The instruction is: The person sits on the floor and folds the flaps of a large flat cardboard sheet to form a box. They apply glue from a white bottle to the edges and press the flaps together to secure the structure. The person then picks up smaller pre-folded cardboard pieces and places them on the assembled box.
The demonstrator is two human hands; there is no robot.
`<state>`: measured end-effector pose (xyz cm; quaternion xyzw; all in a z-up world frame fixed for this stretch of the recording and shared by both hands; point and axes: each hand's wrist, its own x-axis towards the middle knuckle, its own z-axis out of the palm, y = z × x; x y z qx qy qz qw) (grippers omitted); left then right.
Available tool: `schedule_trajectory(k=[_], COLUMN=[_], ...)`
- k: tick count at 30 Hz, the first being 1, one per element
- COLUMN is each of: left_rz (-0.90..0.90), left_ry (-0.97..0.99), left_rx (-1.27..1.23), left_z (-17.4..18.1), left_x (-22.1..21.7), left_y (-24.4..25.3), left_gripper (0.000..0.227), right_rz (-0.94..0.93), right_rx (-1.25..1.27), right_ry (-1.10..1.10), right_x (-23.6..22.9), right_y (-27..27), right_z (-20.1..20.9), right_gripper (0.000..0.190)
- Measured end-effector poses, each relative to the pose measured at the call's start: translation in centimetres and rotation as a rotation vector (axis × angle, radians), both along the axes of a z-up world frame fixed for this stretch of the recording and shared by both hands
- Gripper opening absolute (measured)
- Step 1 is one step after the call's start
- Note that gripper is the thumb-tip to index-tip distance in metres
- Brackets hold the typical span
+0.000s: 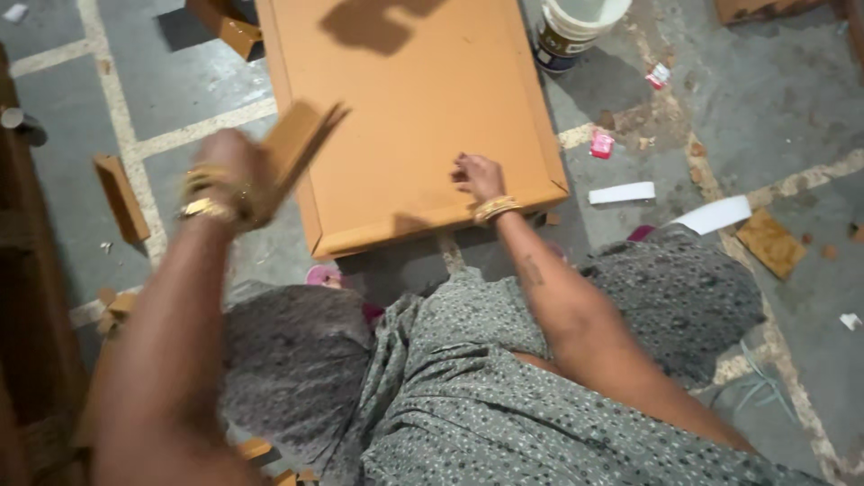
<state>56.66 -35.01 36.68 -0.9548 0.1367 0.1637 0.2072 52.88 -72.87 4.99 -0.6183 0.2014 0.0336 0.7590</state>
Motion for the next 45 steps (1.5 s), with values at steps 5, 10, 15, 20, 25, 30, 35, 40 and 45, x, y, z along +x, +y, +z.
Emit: schedule_trajectory(k=[5, 10, 15, 20, 25, 30, 35, 40, 45], left_rz=[-0.041, 0.952, 0.933, 0.643, 0.678, 0.753, 0.727, 0.666, 0.525], left_ry=[0.114, 0.755, 0.167, -0.163, -0.2, -0.022, -0.034, 0.232, 0.425], left_rx=[-0.517, -1.913, -1.717, -1.536, -1.451, -1.311, -1.343, -1.805, -1.776], left_z=[-19.7, -34.3, -38.5, -39.2, -34.3, -28.3, -28.5, -28.9, -26.4], left_x=[4.2, 0.9, -0.7, -2.4, -3.7, -4.3, -3.6, -2.4, -2.3], left_y=[-14.3, -21.1, -19.1, -19.8, -21.5, -21.8, -22.0, -21.7, -21.7], left_gripper=[0.025, 0.042, 0.032, 0.03, 0.038, 0.041, 0.062, 0.058, 0.06], right_rz=[-0.005, -0.239, 0.05, 0.071, 0.059, -0.029, -0.065, -0.106, -0.116], right_rx=[0.471, -0.031, -0.609, -0.502, -0.579, -0.664, -0.237, 0.103, 0.308], right_ry=[0.099, -0.099, -0.179, 0.165, 0.129, 0.066, 0.065, -0.061, -0.115], right_x=[-1.5, -0.1, 0.4, -0.8, 0.1, 0.6, 0.6, 1.7, 0.3], right_y=[3.6, 1.0, -1.6, 0.1, 1.0, 1.6, 1.2, -0.9, -1.9], right_z=[6.1, 4.2, 0.1, 1.0, 0.4, -1.1, -3.1, -0.8, 8.4], right_gripper=[0.066, 0.056, 0.043, 0.045, 0.042, 0.056, 0.051, 0.05, 0.051])
